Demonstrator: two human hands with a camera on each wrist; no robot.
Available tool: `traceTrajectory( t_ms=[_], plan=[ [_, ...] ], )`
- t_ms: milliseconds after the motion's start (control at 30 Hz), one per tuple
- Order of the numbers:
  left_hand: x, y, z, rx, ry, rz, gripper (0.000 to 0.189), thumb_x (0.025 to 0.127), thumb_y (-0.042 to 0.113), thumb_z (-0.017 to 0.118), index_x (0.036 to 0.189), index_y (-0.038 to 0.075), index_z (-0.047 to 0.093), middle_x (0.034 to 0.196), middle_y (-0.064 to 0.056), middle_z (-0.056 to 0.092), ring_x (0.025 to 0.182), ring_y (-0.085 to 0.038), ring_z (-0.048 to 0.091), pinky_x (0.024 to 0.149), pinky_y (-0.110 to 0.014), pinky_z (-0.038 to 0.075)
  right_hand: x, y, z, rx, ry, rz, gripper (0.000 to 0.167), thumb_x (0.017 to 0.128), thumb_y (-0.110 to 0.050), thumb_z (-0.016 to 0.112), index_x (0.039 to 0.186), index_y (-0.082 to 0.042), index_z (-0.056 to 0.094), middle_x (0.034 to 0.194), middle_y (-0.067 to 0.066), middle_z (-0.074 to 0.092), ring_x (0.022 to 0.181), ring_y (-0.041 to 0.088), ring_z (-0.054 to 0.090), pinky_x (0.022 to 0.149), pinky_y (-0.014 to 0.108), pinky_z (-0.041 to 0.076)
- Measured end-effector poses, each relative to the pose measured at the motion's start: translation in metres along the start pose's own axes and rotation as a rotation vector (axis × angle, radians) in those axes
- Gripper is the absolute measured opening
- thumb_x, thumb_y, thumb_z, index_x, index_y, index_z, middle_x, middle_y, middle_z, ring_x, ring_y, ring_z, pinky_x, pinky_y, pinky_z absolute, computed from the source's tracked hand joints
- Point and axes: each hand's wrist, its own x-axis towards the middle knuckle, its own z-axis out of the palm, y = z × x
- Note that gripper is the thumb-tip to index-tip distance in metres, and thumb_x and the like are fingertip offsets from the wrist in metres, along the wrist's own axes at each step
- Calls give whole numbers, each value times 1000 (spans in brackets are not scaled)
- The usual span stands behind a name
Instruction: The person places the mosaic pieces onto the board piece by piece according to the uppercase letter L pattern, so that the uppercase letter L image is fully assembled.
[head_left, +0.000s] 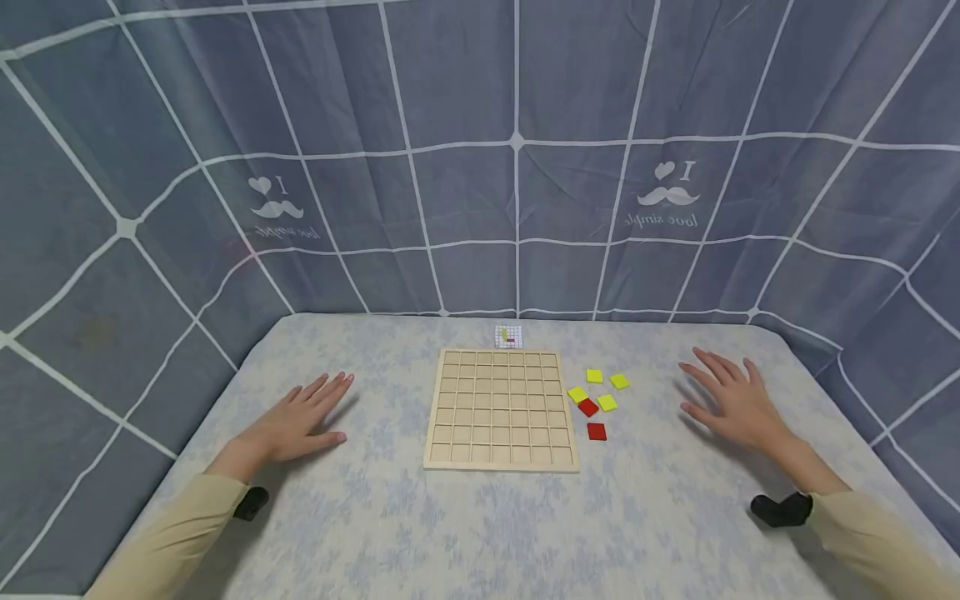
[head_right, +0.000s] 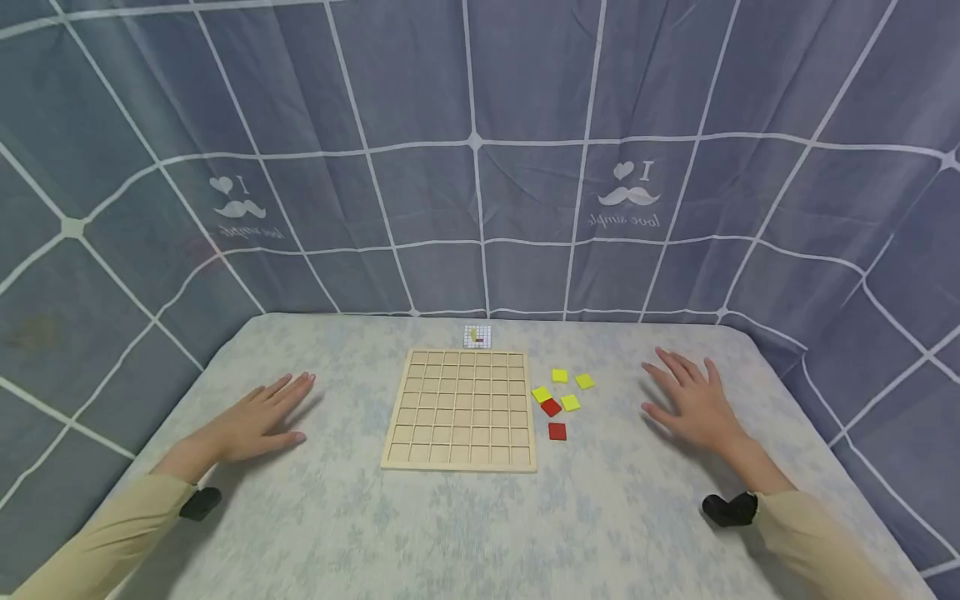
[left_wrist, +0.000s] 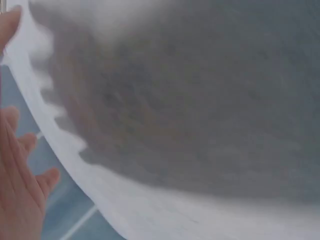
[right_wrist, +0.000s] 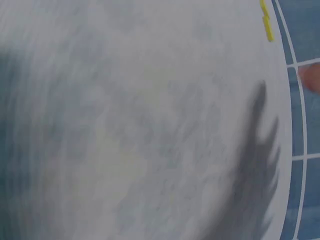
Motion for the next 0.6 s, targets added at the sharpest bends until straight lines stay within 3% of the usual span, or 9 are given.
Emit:
traceTrajectory(
  t_ms=[233, 400, 600],
  plan=[
    [17, 21, 0, 49, 0, 107, 75, 94, 45, 57, 154, 11, 26, 157, -17, 28, 142, -41, 28, 109, -63, 28, 17, -21, 7, 104, 1, 20, 44, 74, -17, 79, 115, -9, 66, 123, 20, 59, 112, 40, 53, 91, 66, 33],
    [34, 38, 0, 46, -15, 139, 75, 94, 44, 58, 153, 11, 26, 158, -17, 26, 144, -41, 25, 111, -63, 26, 28, -39, 14, 185, -20, 43, 39, 74, -15, 79, 111, -9, 70, 111, 15, 66, 106, 37, 57, 84, 62, 40],
    [53, 57, 3, 11, -80, 139, 80, 93, 50, 56, 155, 15, 19, 161, -14, 18, 147, -39, 17, 113, -64, 20, 38, -55, 21, 274, -43, 85, 42, 72, -18, 82, 112, -9, 70, 106, 12, 70, 102, 32, 56, 81, 54, 41]
  ],
)
